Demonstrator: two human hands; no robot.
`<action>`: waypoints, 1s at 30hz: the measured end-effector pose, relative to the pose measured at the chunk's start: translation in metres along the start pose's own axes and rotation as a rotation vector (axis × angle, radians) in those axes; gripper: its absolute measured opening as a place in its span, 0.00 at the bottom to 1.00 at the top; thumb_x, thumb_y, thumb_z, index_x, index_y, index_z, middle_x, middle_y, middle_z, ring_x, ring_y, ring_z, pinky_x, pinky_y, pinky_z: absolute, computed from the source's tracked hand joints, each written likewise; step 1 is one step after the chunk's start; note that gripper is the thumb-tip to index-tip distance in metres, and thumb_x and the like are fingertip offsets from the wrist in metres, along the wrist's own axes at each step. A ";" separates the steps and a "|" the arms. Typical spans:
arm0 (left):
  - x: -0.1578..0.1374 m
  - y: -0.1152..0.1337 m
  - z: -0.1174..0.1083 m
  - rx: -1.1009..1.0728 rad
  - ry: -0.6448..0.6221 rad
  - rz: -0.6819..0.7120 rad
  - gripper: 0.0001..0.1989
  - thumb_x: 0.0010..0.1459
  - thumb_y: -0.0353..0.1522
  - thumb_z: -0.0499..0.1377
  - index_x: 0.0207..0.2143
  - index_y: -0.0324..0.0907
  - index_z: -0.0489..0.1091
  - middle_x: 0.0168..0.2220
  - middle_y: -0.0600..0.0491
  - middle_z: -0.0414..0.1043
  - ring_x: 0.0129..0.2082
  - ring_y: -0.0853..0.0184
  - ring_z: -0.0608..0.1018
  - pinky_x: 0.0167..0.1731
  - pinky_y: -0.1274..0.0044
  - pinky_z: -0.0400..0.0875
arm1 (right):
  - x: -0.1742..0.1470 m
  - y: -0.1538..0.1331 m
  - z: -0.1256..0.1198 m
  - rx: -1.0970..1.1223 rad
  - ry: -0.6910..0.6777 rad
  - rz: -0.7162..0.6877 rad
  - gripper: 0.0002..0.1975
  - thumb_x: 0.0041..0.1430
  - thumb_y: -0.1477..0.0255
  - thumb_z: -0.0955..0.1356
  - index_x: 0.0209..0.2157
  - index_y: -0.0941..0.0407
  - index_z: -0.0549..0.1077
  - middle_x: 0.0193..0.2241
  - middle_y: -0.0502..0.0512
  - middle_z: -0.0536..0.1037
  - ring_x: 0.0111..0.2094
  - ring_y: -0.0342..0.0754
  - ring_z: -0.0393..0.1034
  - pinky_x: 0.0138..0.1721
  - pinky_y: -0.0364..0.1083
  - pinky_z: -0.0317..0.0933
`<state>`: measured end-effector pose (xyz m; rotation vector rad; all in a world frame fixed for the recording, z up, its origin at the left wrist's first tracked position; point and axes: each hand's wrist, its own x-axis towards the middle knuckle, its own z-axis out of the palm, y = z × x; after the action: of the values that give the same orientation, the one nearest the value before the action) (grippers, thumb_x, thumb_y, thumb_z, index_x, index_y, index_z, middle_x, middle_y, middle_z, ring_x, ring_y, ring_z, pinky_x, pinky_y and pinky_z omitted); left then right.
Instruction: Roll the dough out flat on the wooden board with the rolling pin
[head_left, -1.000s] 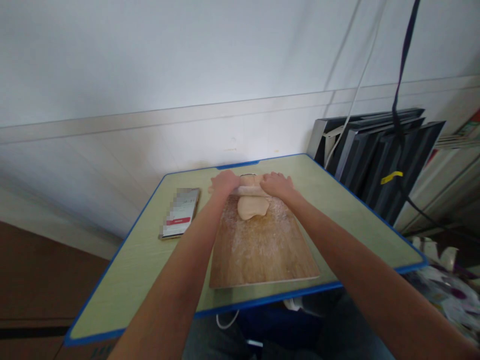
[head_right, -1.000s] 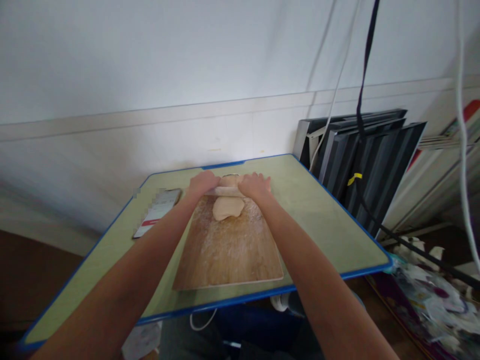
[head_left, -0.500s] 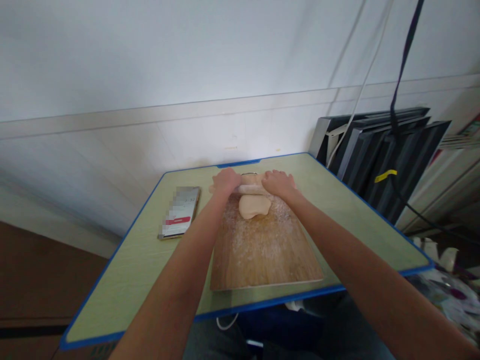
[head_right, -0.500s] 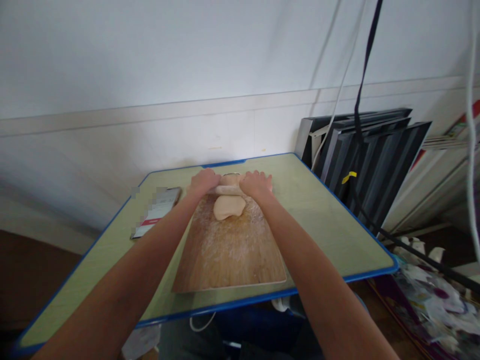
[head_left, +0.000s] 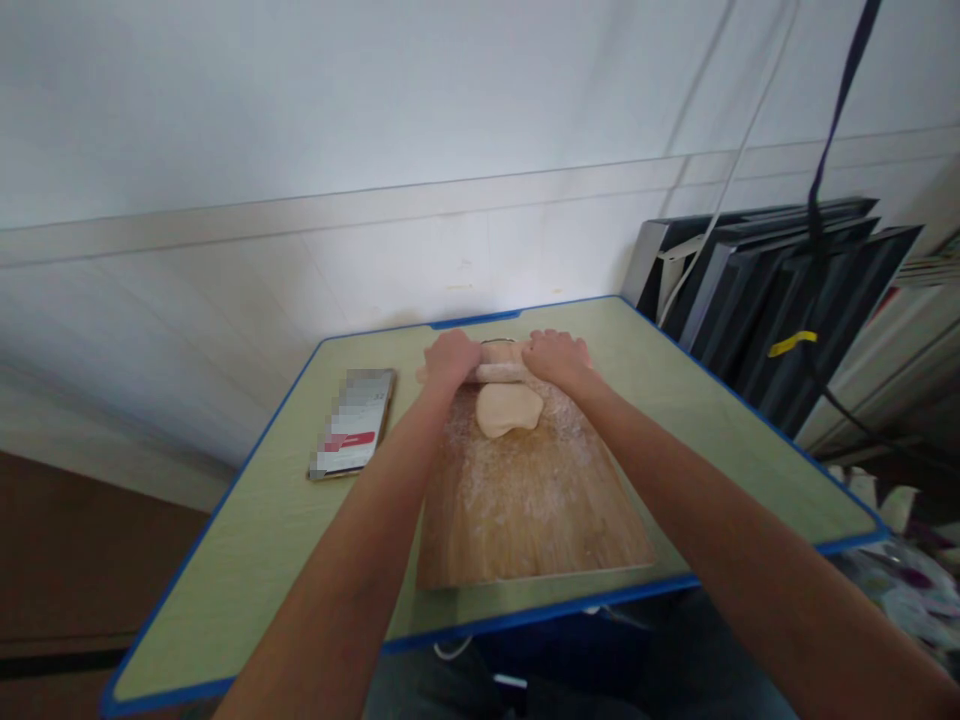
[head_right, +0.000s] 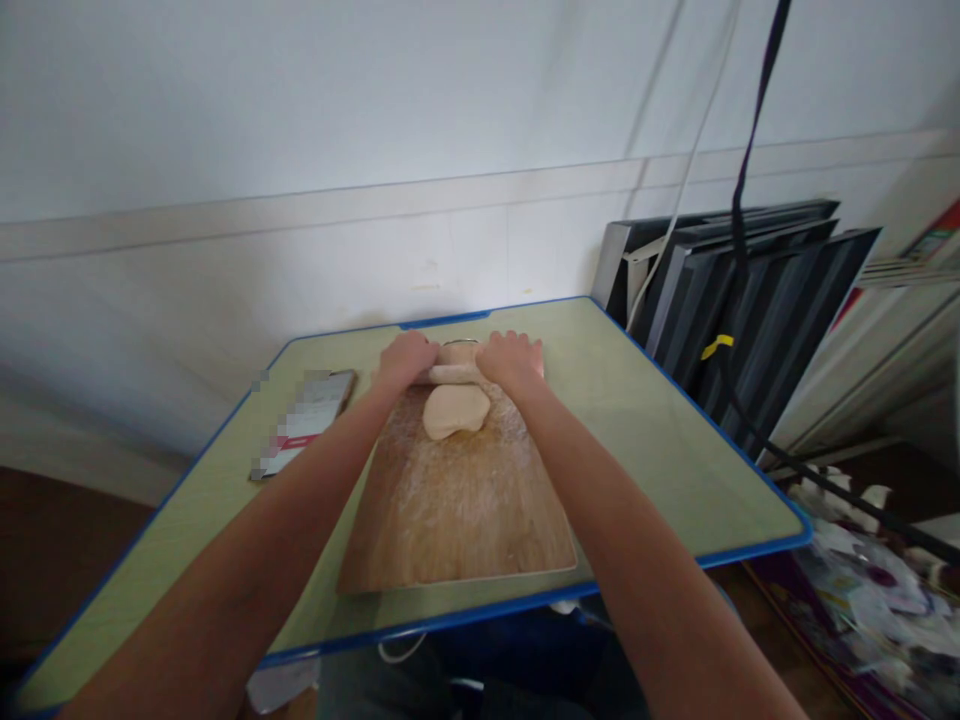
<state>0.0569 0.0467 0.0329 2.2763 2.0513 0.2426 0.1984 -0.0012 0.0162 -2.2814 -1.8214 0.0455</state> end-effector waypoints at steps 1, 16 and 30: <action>0.000 0.000 0.000 0.000 -0.005 -0.002 0.20 0.53 0.34 0.46 0.43 0.38 0.71 0.44 0.41 0.72 0.44 0.57 0.74 0.38 0.72 0.68 | 0.000 0.000 0.000 -0.001 -0.004 0.004 0.20 0.56 0.70 0.55 0.45 0.58 0.69 0.47 0.65 0.70 0.47 0.57 0.63 0.46 0.57 0.54; -0.003 0.002 -0.002 0.063 -0.061 0.028 0.20 0.54 0.35 0.45 0.44 0.38 0.70 0.46 0.40 0.70 0.46 0.56 0.72 0.43 0.67 0.65 | -0.006 -0.001 -0.003 -0.003 -0.032 0.010 0.19 0.56 0.71 0.55 0.44 0.57 0.69 0.48 0.63 0.70 0.47 0.58 0.63 0.46 0.57 0.54; -0.012 0.002 -0.010 0.153 -0.176 0.100 0.23 0.56 0.36 0.42 0.50 0.43 0.66 0.55 0.43 0.61 0.55 0.51 0.61 0.51 0.53 0.49 | -0.014 -0.001 -0.002 -0.038 -0.014 -0.037 0.19 0.57 0.72 0.54 0.46 0.58 0.67 0.47 0.64 0.69 0.48 0.57 0.63 0.46 0.56 0.54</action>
<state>0.0566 0.0335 0.0418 2.3924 1.9339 -0.1109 0.1947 -0.0151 0.0164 -2.2771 -1.8870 0.0203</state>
